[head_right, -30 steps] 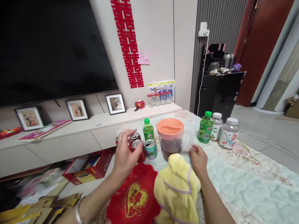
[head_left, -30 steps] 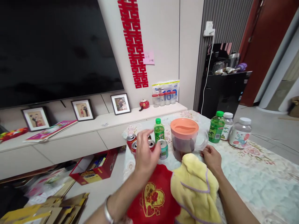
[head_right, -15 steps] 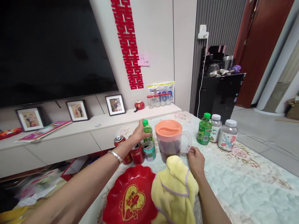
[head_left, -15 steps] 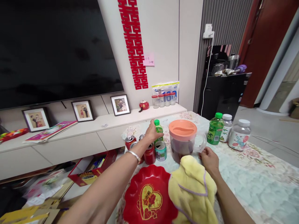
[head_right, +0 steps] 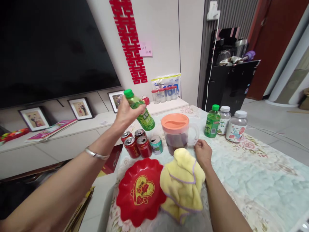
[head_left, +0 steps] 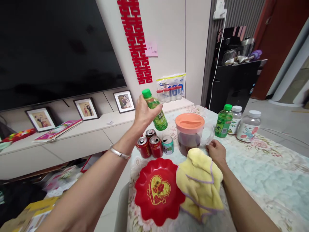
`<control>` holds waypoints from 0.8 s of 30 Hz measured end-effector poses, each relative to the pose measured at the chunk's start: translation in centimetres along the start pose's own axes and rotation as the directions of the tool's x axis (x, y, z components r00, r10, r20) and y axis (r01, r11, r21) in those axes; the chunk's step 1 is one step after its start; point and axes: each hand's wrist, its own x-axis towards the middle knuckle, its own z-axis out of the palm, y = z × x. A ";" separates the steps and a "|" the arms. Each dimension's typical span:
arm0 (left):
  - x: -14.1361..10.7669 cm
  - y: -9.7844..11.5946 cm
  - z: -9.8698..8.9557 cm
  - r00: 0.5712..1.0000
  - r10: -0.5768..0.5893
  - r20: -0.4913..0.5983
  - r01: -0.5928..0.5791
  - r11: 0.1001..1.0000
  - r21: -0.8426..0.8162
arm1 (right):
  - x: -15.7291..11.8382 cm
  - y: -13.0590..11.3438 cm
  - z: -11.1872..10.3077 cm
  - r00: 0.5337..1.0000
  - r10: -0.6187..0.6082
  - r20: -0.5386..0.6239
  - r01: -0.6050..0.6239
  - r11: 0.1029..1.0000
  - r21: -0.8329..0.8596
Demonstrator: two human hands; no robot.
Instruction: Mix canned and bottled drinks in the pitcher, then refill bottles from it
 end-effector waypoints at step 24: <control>-20.2 -1.7 -3.7 0.856 -0.370 0.360 0.476 0.837 -0.270 | 0.5 -1.4 -1.1 0.977 0.109 -0.182 -0.008 0.877 0.481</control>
